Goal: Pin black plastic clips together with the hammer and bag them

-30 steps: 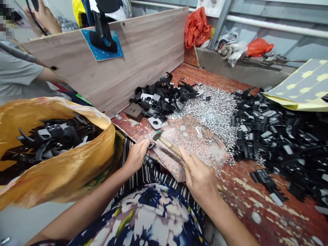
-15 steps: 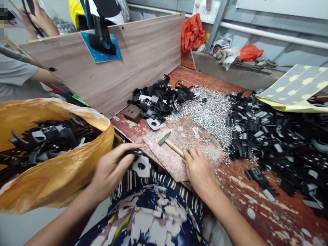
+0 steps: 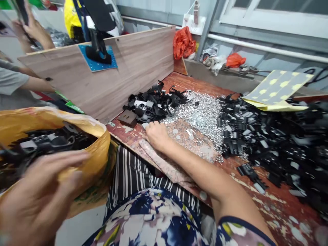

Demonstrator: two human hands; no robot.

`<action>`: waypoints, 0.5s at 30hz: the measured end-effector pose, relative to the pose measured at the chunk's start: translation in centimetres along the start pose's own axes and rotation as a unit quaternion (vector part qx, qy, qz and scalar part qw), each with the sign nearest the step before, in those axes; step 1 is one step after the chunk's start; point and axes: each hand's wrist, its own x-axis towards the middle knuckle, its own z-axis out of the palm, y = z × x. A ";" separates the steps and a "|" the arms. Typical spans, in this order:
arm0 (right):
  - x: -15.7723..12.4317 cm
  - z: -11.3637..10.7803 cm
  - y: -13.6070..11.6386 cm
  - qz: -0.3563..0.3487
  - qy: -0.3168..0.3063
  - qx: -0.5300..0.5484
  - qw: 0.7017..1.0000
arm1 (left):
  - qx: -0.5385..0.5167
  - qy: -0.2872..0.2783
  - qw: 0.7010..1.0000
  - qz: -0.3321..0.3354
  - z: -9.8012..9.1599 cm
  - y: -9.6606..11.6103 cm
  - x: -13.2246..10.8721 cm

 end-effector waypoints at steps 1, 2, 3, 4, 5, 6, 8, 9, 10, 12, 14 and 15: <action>0.5 0.0 0.5 0.010 -0.004 -0.006 1.000 | -0.018 -0.052 0.998 -0.012 1.4 0.0 -0.2; 0.5 -0.2 1.1 0.017 -0.006 -0.008 1.000 | -0.055 -0.100 0.992 -0.054 2.8 -0.3 -0.3; -0.1 -0.5 1.9 0.024 -0.007 -0.012 1.000 | -0.109 -0.142 0.977 -0.113 4.3 -0.7 -0.2; -1.1 -1.0 2.6 0.027 -0.004 -0.010 1.000 | -0.173 -0.170 0.952 -0.188 5.6 -1.1 -0.1; -2.5 -1.5 3.1 0.025 0.008 0.006 1.000 | -0.238 -0.181 0.918 -0.262 6.9 -1.6 0.1; -4.1 -2.0 3.4 0.020 0.027 0.038 0.999 | -0.299 -0.184 0.880 -0.320 8.0 -2.0 0.3; -7.7 -2.5 3.1 -0.010 0.081 0.142 0.986 | -0.392 -0.194 0.810 -0.390 9.9 -2.5 1.1; -9.4 -2.4 2.5 -0.034 0.107 0.207 0.972 | -0.422 -0.202 0.785 -0.405 10.7 -2.4 1.4; -10.9 -2.2 1.9 -0.059 0.123 0.267 0.954 | -0.441 -0.211 0.766 -0.418 11.4 -2.3 1.8; -13.5 -1.3 0.8 -0.098 0.129 0.341 0.926 | -0.452 -0.231 0.733 -0.452 12.4 -1.8 2.2; -15.8 -0.6 0.6 -0.093 0.130 0.359 0.920 | -0.440 -0.255 0.712 -0.484 13.2 -1.5 2.3; -17.1 -0.5 1.0 -0.065 0.141 0.350 0.924 | -0.432 -0.263 0.707 -0.495 13.4 -1.4 2.3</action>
